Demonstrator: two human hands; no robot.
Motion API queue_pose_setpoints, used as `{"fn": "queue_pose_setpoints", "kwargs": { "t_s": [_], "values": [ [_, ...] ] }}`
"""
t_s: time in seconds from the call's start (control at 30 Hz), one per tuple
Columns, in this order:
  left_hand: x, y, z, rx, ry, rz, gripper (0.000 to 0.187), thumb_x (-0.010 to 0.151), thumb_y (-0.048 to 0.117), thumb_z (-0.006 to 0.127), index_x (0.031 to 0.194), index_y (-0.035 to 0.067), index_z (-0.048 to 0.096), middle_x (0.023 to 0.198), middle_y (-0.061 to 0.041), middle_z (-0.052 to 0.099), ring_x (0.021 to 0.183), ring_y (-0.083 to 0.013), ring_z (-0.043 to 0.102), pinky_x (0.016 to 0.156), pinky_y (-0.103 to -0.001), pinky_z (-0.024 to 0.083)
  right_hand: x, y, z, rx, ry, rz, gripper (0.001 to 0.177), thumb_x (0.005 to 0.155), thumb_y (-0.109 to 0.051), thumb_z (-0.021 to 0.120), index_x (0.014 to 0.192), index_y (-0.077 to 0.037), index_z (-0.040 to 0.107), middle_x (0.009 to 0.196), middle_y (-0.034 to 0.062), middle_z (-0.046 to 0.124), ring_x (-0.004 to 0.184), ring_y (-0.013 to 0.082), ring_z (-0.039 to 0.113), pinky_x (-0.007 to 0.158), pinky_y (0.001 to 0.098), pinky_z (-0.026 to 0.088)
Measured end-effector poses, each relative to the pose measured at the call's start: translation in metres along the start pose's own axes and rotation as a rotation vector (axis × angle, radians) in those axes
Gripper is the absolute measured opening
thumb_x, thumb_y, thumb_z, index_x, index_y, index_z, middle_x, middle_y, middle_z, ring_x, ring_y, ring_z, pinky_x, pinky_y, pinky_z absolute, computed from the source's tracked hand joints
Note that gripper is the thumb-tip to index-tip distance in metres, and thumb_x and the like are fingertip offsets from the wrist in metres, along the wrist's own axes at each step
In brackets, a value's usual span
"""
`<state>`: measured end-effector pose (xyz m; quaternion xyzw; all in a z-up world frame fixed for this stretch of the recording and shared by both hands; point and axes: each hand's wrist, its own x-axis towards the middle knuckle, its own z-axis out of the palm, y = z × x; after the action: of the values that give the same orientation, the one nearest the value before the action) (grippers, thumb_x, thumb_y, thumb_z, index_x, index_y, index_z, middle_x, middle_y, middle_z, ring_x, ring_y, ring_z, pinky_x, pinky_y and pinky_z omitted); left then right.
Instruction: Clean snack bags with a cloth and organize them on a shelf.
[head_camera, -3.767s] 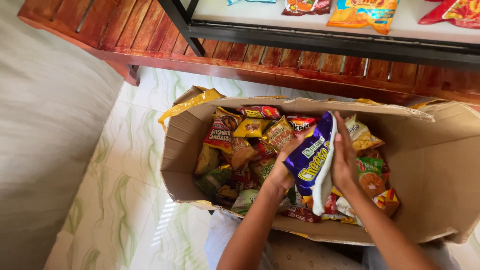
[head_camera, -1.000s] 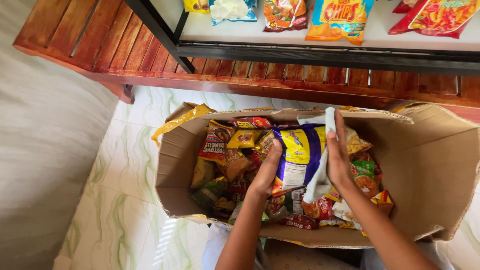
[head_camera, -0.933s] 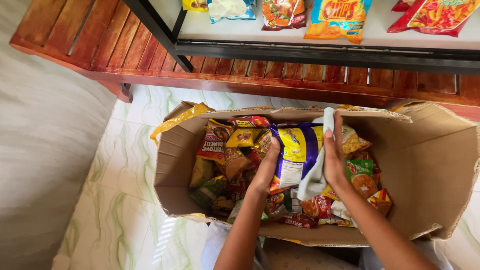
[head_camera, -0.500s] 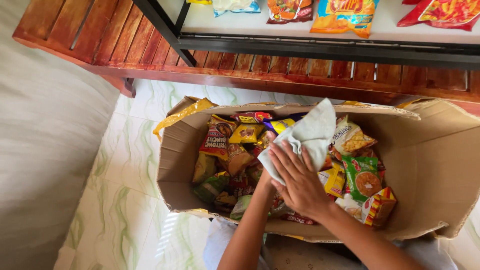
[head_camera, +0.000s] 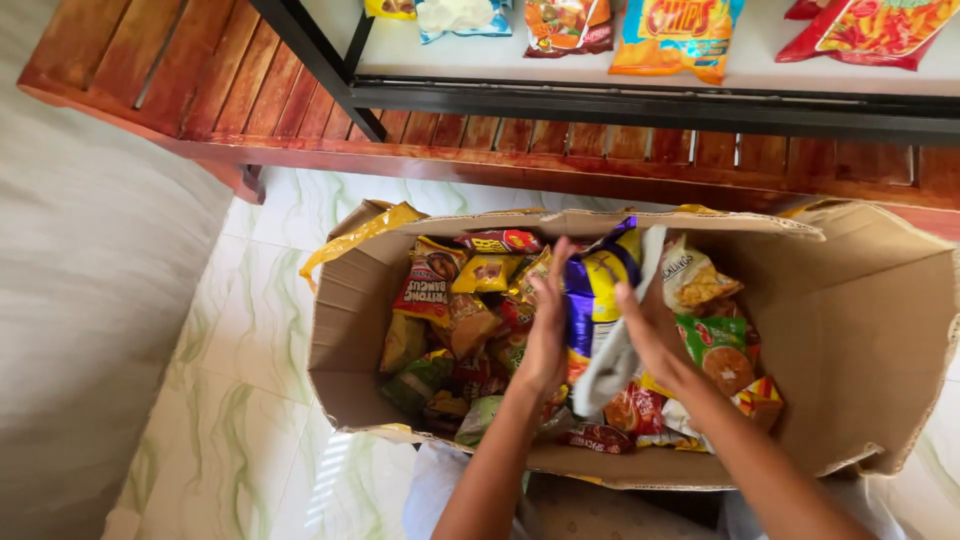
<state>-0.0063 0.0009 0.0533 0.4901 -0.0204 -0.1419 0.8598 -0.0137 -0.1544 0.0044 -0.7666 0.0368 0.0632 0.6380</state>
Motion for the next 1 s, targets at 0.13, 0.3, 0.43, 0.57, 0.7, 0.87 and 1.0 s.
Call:
{"fn": "queue_pose_setpoints", "kwargs": {
  "t_s": [0.13,0.3,0.43,0.57,0.7,0.87,1.0],
  "values": [
    [-0.002,0.006,-0.013,0.173,-0.037,0.120,0.090,0.100,0.073,0.013,0.168,0.014,0.008,0.175,-0.013,0.010,0.162,-0.0261,0.010,0.130,-0.043,0.009,-0.017,-0.036,0.018,-0.060,-0.047,-0.366,0.121,0.089,-0.060,0.065,0.161,-0.001,-0.011,0.164,0.0293,0.012,0.153,0.0401,0.019,0.121,0.0496,0.024],
    [0.004,0.001,-0.017,0.021,-0.009,0.120,0.087,0.104,0.068,0.028,0.167,0.010,0.015,0.172,-0.014,0.022,0.157,-0.0272,0.022,0.125,-0.041,0.018,-0.001,-0.013,-0.001,0.001,-0.024,0.195,0.072,0.078,-0.034,0.081,0.141,-0.008,0.058,0.117,0.0091,0.076,0.105,0.0241,0.075,0.095,0.0390,0.062],
    [0.011,0.003,-0.033,0.406,0.247,0.080,0.084,0.092,0.044,0.062,0.161,0.009,0.029,0.158,-0.016,0.037,0.138,-0.0308,0.044,0.106,-0.047,0.046,0.011,0.008,-0.035,0.326,0.059,0.295,0.057,0.077,-0.024,0.086,0.127,-0.004,0.068,0.101,0.0103,0.074,0.086,0.0238,0.069,0.074,0.0420,0.058],
    [0.008,-0.025,-0.078,0.034,-0.063,-0.129,0.086,0.097,0.031,0.072,0.163,0.007,0.023,0.156,-0.016,0.046,0.141,-0.0267,0.047,0.116,-0.039,0.042,0.018,0.019,-0.054,0.345,0.110,0.346,0.043,0.075,-0.016,0.085,0.114,-0.005,0.072,0.103,0.0074,0.078,0.086,0.0153,0.074,0.074,0.0315,0.060],
    [0.000,-0.005,-0.062,-0.237,-0.156,-0.217,0.077,0.095,0.021,0.071,0.158,0.008,0.030,0.148,-0.011,0.054,0.136,-0.0254,0.055,0.114,-0.042,0.047,0.026,0.036,-0.057,0.414,0.158,0.263,0.031,0.082,-0.015,0.083,0.108,0.000,0.075,0.098,0.0076,0.077,0.078,0.0126,0.070,0.068,0.0316,0.056],
    [0.010,-0.005,-0.068,-0.347,0.027,-0.229,0.072,0.091,0.006,0.067,0.155,-0.001,0.035,0.134,-0.020,0.062,0.118,-0.0337,0.065,0.100,-0.047,0.056,0.041,0.044,-0.066,0.143,0.348,0.201,0.031,0.090,-0.018,0.085,0.112,0.001,0.077,0.100,0.0090,0.076,0.081,0.0148,0.066,0.072,0.0337,0.055],
    [0.013,0.003,-0.067,-0.172,0.145,-0.095,0.085,0.084,-0.010,0.060,0.160,0.017,0.032,0.131,-0.015,0.063,0.113,-0.0273,0.067,0.095,-0.041,0.057,0.049,0.037,-0.096,0.542,0.430,0.263,0.065,0.098,-0.048,0.071,0.136,0.004,0.060,0.128,0.0122,0.070,0.110,0.0223,0.071,0.093,0.0421,0.059]
  ]
}}
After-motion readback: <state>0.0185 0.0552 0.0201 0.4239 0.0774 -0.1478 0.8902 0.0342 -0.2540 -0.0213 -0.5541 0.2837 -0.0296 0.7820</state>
